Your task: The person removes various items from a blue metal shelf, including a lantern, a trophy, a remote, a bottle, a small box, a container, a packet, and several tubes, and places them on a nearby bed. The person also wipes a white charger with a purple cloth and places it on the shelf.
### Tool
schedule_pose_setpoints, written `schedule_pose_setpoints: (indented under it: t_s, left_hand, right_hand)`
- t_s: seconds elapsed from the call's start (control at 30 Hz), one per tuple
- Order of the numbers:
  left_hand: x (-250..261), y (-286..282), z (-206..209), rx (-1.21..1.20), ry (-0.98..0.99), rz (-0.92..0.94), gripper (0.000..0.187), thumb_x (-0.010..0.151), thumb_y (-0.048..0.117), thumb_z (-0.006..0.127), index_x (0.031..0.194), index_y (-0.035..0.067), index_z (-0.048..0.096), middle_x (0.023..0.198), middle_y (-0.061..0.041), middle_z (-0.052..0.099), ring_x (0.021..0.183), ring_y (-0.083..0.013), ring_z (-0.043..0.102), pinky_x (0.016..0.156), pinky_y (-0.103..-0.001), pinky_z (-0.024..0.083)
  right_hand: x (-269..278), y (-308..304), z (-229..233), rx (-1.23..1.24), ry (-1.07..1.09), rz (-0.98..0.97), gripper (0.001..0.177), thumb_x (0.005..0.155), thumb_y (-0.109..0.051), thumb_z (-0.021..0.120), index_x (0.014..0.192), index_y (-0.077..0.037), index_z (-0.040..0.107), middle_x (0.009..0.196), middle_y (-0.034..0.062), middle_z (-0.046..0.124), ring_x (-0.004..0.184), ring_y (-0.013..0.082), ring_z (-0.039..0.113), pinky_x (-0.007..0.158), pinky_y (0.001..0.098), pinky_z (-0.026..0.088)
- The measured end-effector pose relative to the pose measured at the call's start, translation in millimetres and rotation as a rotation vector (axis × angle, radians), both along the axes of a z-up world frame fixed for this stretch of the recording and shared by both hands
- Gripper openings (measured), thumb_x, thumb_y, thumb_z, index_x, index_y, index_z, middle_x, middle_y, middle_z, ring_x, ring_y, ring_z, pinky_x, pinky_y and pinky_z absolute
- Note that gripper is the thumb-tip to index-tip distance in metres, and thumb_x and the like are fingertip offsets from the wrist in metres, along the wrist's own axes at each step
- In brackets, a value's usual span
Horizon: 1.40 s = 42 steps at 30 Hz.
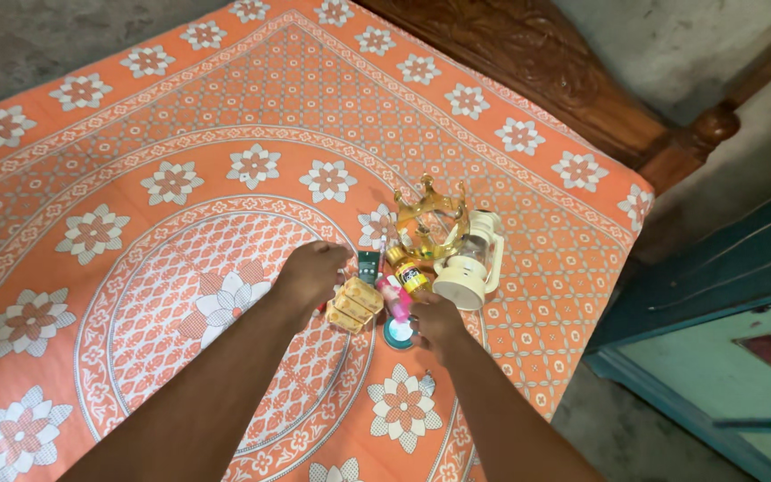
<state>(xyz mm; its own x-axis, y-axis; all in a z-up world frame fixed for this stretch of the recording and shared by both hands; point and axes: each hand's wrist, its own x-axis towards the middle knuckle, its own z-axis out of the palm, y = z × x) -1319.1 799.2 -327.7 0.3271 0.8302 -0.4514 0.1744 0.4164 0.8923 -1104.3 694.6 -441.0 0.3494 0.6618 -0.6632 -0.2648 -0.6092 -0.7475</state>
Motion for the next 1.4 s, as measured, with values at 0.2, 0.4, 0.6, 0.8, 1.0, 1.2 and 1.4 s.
schedule_pose_setpoints:
  t_s: [0.2,0.4,0.6,0.8,1.0,1.2,1.4]
  left_hand:
    - [-3,-25,33,-0.009,0.014,0.003,0.029,0.092,0.029,0.065,0.108,0.005,0.068,0.084,-0.005,0.061,0.068,-0.0154,0.049,0.052,-0.031,0.039]
    - [-2,-83,121,0.131,-0.034,-0.045,0.028,0.091,0.027,0.065,0.110,0.007,0.071,0.089,-0.003,0.064,0.077,-0.0136,0.057,0.060,-0.029,0.045]
    - [0,-166,224,0.303,-0.120,-0.152,0.028,0.090,0.029,0.064,0.108,0.008,0.071,0.091,-0.002,0.067,0.079,-0.0137,0.058,0.062,-0.030,0.047]
    - [39,-236,302,0.466,-0.082,-0.278,0.030,0.093,0.033,0.064,0.104,0.006,0.070,0.086,-0.004,0.063,0.078,-0.0158,0.056,0.064,-0.032,0.048]
    - [137,-321,357,0.572,-0.165,-0.437,0.032,0.093,0.038,0.062,0.101,0.008,0.070,0.085,-0.001,0.063,0.077,-0.0114,0.055,0.063,-0.030,0.048]
    - [262,-441,382,0.605,-0.203,-0.638,0.035,0.096,0.041,0.060,0.107,0.011,0.073,0.087,-0.001,0.062,0.076,-0.0122,0.055,0.062,-0.028,0.047]
    - [413,-590,388,0.559,-0.323,-0.877,0.032,0.094,0.041,0.060,0.106,0.013,0.071,0.094,0.005,0.064,0.080,-0.0077,0.057,0.063,-0.027,0.048]
  right_hand:
    - [-3,-18,73,0.085,-0.049,0.060,0.025,0.096,-0.027,0.061,0.115,-0.014,0.066,0.099,-0.0021,0.062,0.086,0.0120,0.060,0.068,0.0307,0.051]
    - [-10,-75,203,0.239,-0.183,0.120,0.025,0.094,-0.028,0.060,0.111,-0.011,0.067,0.105,0.0001,0.065,0.094,0.0154,0.061,0.077,0.0361,0.053]
    - [-21,-173,337,0.358,-0.367,0.127,0.028,0.095,-0.033,0.061,0.113,-0.012,0.067,0.106,0.0010,0.064,0.097,0.0152,0.059,0.082,0.0377,0.054]
    - [3,-275,427,0.451,-0.565,0.045,0.034,0.093,-0.040,0.063,0.114,-0.014,0.068,0.104,-0.0004,0.067,0.096,0.0149,0.061,0.078,0.0359,0.056]
    - [70,-385,478,0.529,-0.719,-0.080,0.035,0.094,-0.041,0.062,0.114,-0.013,0.071,0.102,-0.0009,0.070,0.093,0.0115,0.061,0.072,0.0333,0.056]
    - [160,-537,502,0.433,-0.779,-0.236,0.033,0.094,-0.040,0.064,0.113,-0.014,0.071,0.093,-0.0014,0.064,0.085,0.0124,0.054,0.069,0.0321,0.050]
    - [244,-706,513,0.363,-0.852,-0.428,0.031,0.093,-0.040,0.064,0.111,-0.016,0.072,0.090,-0.0031,0.060,0.085,0.0093,0.055,0.072,0.0315,0.051]
